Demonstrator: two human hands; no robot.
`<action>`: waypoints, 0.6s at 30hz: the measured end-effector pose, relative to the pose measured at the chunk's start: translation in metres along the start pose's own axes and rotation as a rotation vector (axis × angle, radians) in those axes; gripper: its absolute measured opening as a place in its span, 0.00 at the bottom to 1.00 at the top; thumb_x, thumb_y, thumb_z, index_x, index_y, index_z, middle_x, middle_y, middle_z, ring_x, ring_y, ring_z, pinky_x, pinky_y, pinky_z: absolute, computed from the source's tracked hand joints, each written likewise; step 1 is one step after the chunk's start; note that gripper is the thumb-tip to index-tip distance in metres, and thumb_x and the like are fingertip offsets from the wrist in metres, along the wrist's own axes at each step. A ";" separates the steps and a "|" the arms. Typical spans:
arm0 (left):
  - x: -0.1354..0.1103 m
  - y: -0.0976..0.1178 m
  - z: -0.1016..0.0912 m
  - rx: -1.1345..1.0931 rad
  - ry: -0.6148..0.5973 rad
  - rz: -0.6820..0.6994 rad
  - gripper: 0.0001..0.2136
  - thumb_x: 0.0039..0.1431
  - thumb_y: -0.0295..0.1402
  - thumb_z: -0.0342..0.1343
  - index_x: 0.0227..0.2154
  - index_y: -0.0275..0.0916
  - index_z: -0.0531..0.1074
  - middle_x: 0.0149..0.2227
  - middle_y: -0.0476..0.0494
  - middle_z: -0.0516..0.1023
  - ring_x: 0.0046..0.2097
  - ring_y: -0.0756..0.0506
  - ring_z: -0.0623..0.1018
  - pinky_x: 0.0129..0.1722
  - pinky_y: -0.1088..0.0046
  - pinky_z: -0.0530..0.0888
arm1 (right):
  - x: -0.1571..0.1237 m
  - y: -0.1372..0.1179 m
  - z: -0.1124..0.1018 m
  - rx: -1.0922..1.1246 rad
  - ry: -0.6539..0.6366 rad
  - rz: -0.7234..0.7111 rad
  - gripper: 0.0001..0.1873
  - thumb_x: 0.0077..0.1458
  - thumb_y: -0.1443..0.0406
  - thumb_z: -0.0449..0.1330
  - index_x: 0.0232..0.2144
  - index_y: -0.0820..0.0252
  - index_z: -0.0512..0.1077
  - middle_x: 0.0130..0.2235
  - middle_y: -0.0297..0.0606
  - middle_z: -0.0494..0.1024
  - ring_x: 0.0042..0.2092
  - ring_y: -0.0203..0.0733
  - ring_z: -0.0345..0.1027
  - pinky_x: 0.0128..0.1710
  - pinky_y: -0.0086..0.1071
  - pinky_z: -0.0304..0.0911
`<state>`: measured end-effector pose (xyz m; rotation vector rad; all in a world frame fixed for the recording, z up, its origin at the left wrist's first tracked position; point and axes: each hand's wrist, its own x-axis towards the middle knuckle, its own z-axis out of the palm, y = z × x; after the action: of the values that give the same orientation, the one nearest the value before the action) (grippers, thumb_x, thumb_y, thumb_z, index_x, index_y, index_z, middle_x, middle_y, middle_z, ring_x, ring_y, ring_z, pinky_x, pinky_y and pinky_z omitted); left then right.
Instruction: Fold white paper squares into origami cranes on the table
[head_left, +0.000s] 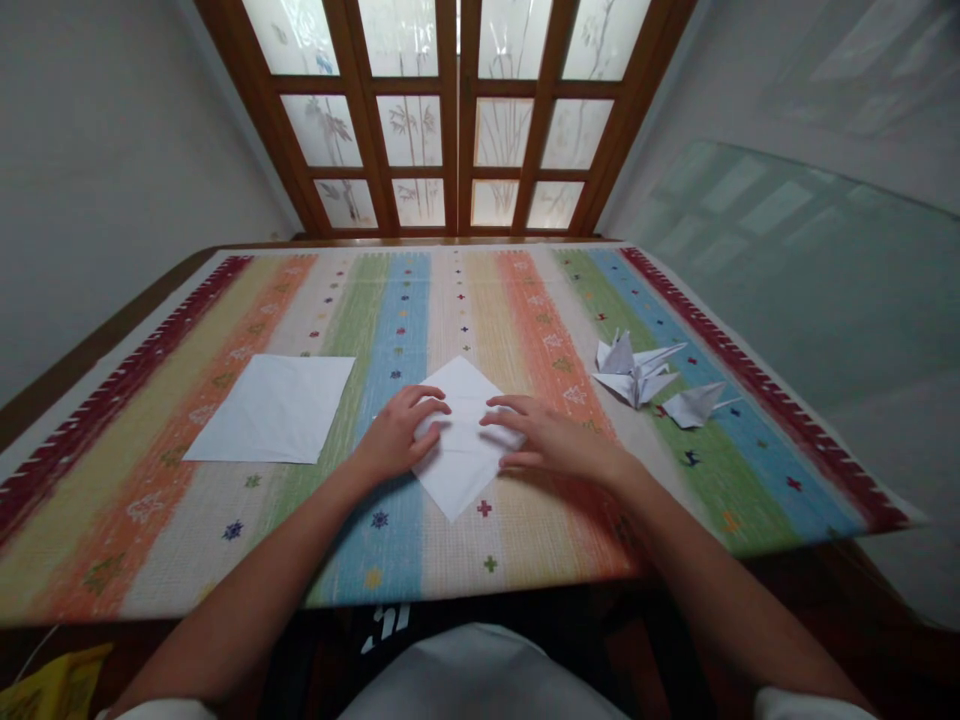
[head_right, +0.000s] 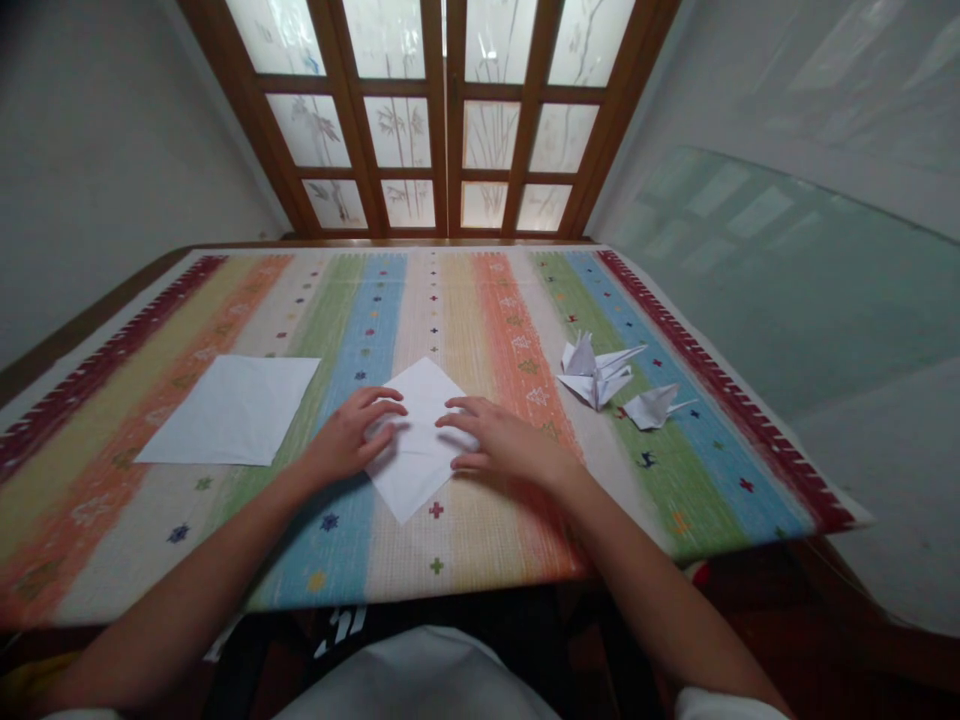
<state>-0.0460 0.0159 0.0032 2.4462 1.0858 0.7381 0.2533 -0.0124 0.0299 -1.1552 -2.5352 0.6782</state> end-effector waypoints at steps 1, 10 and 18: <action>0.000 -0.007 -0.001 0.053 0.002 -0.057 0.11 0.67 0.29 0.55 0.48 0.40 0.78 0.57 0.33 0.78 0.60 0.35 0.77 0.64 0.46 0.72 | 0.003 0.004 0.002 0.016 -0.028 0.002 0.30 0.56 0.61 0.76 0.60 0.49 0.77 0.68 0.49 0.72 0.68 0.59 0.68 0.67 0.53 0.65; -0.002 -0.018 -0.001 -0.082 -0.062 -0.148 0.16 0.60 0.22 0.53 0.46 0.41 0.80 0.57 0.37 0.78 0.49 0.41 0.82 0.57 0.54 0.78 | 0.016 0.046 -0.005 -0.154 0.092 0.032 0.18 0.61 0.74 0.62 0.47 0.50 0.84 0.61 0.46 0.78 0.64 0.57 0.71 0.67 0.57 0.63; -0.006 -0.007 -0.009 -0.109 -0.218 0.035 0.24 0.56 0.25 0.60 0.56 0.45 0.78 0.58 0.40 0.82 0.61 0.34 0.75 0.65 0.44 0.69 | 0.017 0.060 0.008 0.005 0.223 0.080 0.16 0.67 0.59 0.65 0.54 0.52 0.80 0.61 0.49 0.76 0.62 0.56 0.73 0.66 0.55 0.66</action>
<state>-0.0588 0.0171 0.0047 2.3923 0.8985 0.5119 0.2772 0.0325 -0.0068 -1.2611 -2.3120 0.5400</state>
